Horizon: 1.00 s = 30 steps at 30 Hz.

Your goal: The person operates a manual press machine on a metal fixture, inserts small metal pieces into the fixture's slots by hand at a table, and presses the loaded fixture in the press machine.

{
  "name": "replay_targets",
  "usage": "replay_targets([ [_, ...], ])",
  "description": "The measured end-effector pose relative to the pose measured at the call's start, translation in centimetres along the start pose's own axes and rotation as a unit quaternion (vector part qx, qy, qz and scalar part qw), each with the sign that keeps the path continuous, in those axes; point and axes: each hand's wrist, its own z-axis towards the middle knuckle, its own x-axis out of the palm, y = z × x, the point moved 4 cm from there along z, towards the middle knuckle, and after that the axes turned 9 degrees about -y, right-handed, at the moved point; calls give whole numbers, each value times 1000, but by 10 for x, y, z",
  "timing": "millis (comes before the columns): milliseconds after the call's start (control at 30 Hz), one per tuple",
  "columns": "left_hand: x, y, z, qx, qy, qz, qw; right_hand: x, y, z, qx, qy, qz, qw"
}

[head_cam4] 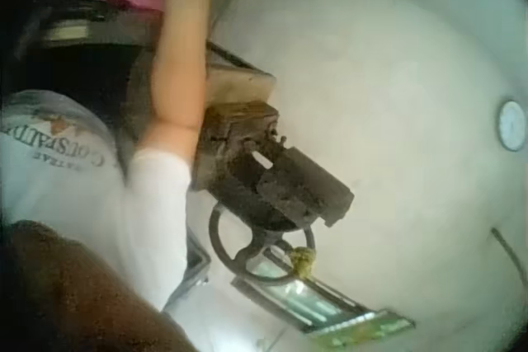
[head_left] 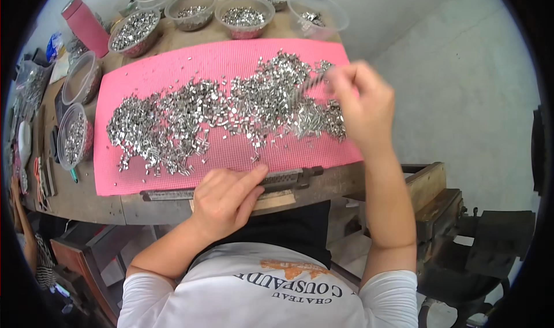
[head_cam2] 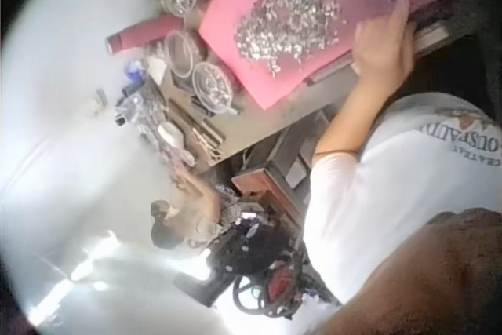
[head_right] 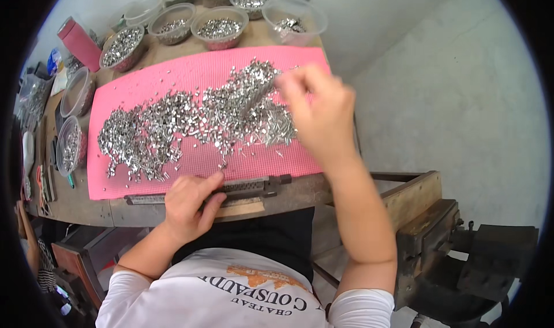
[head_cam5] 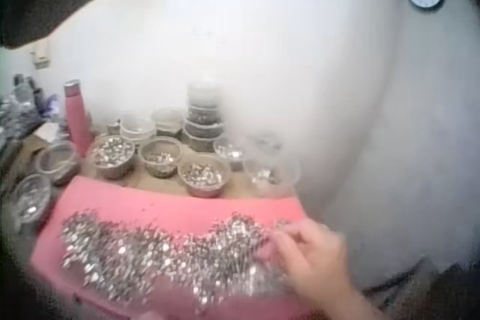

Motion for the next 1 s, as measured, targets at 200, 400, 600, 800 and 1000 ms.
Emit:
replay_targets([
  [200, 0, -1, 1, 21, -1, -18, 1000, 13, -29, 106, -21, -79, -75, 994],
  [400, -2, 2, 3, 11, 5, -35, 999, 13, -52, 71, 25, 35, -115, 992],
  [600, -12, 5, 12, -52, 85, -42, 994, -11, -94, 37, 78, 93, -181, 976],
  [800, -14, 3, 14, -96, 115, -55, 987, -5, -109, 18, 85, 133, -213, 964],
  [1000, -8, -1, 19, -101, 139, -20, 985, -2, -114, 10, -14, 100, -288, 952],
])
